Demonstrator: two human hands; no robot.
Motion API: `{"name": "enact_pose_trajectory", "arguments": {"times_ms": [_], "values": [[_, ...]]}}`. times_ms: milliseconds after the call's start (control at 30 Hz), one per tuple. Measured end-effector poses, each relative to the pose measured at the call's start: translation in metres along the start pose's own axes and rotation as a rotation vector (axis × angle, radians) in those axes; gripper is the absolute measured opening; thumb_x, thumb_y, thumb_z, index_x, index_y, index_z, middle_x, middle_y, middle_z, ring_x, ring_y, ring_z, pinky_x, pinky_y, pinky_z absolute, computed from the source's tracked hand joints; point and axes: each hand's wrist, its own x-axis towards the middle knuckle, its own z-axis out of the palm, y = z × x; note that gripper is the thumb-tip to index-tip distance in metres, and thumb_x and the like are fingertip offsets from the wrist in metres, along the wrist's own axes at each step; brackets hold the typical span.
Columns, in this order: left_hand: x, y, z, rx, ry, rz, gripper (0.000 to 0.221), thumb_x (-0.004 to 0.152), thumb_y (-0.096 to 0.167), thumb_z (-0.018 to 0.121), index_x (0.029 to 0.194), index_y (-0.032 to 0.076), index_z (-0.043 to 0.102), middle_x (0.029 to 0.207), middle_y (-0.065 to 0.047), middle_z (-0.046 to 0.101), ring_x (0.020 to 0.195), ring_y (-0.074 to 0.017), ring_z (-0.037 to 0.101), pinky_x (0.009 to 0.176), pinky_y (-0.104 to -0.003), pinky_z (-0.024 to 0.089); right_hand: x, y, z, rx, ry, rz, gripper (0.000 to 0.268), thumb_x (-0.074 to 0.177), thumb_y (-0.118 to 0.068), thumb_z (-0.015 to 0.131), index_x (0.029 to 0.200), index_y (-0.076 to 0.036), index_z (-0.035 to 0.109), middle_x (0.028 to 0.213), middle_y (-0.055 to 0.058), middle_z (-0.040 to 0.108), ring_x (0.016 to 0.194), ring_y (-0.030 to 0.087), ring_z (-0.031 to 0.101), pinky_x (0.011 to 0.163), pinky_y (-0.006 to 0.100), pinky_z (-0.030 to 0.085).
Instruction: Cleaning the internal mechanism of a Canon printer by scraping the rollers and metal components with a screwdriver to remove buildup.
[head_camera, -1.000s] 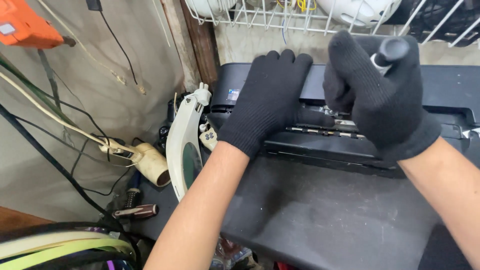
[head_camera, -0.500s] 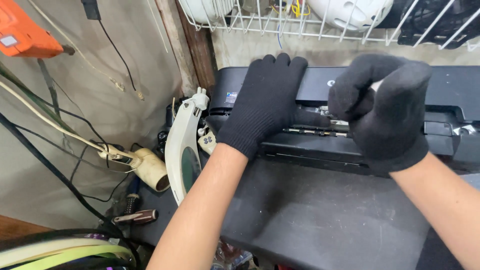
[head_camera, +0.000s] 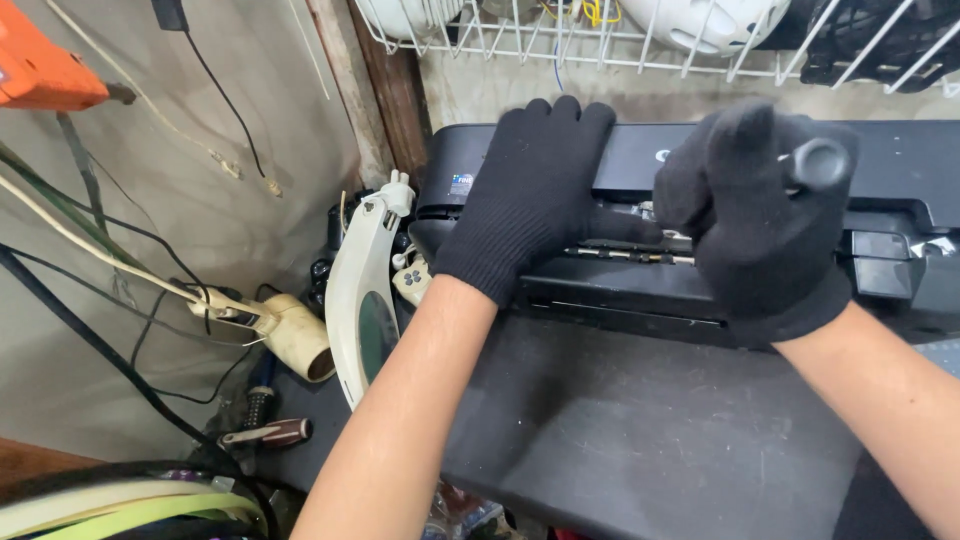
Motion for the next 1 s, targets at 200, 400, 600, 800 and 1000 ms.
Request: {"name": "enact_pose_trajectory", "arguments": {"times_ms": [200,400,600,800,1000], "values": [[-0.002,-0.001,0.003,-0.021,0.025,-0.004,0.097,0.057,0.091,0.082,0.108,0.011,0.06,0.098,-0.013,0.064,0.089,-0.036,0.061,0.078,-0.05,0.045,0.004,0.001,-0.005,0.01,-0.019,0.009,0.076,0.121,-0.04,0.021,0.06,-0.001,0.045,0.056,0.012,0.049,0.051,0.023,0.054,0.064,0.033,0.049],[-0.002,-0.002,0.004,0.01,0.002,-0.01,0.102,0.057,0.096,0.077,0.113,0.012,0.061,0.1,-0.012,0.065,0.09,-0.0351,0.061,0.076,-0.05,0.045,0.001,0.004,-0.002,0.087,-0.047,0.093,0.08,0.114,-0.056,0.026,0.055,-0.003,0.038,0.051,0.012,0.043,0.048,0.023,0.051,0.058,0.033,0.045],[-0.005,-0.004,0.008,0.023,0.071,0.011,0.098,0.059,0.094,0.079,0.108,0.012,0.061,0.097,-0.013,0.064,0.086,-0.0363,0.061,0.074,-0.05,0.045,0.006,0.014,-0.01,0.178,-0.196,-0.005,0.072,0.115,-0.044,0.027,0.058,-0.001,0.037,0.048,0.01,0.034,0.04,0.023,0.043,0.044,0.035,0.035],[-0.006,-0.004,0.008,0.022,0.057,0.014,0.1,0.059,0.095,0.078,0.111,0.012,0.06,0.098,-0.012,0.065,0.088,-0.0358,0.061,0.074,-0.051,0.045,0.022,0.015,-0.02,0.321,-0.458,-0.047,0.058,0.104,-0.026,0.034,0.049,-0.008,0.031,0.041,0.008,0.028,0.03,0.019,0.024,0.032,0.033,0.035],[-0.006,-0.002,0.001,-0.046,0.05,-0.015,0.098,0.056,0.093,0.082,0.108,0.012,0.061,0.099,-0.012,0.066,0.09,-0.035,0.062,0.078,-0.048,0.045,-0.009,0.028,-0.044,-0.439,-0.251,-0.54,0.03,0.096,0.025,0.051,0.092,0.004,0.03,0.067,-0.003,0.06,0.051,0.018,0.043,0.045,0.036,0.026]]}}
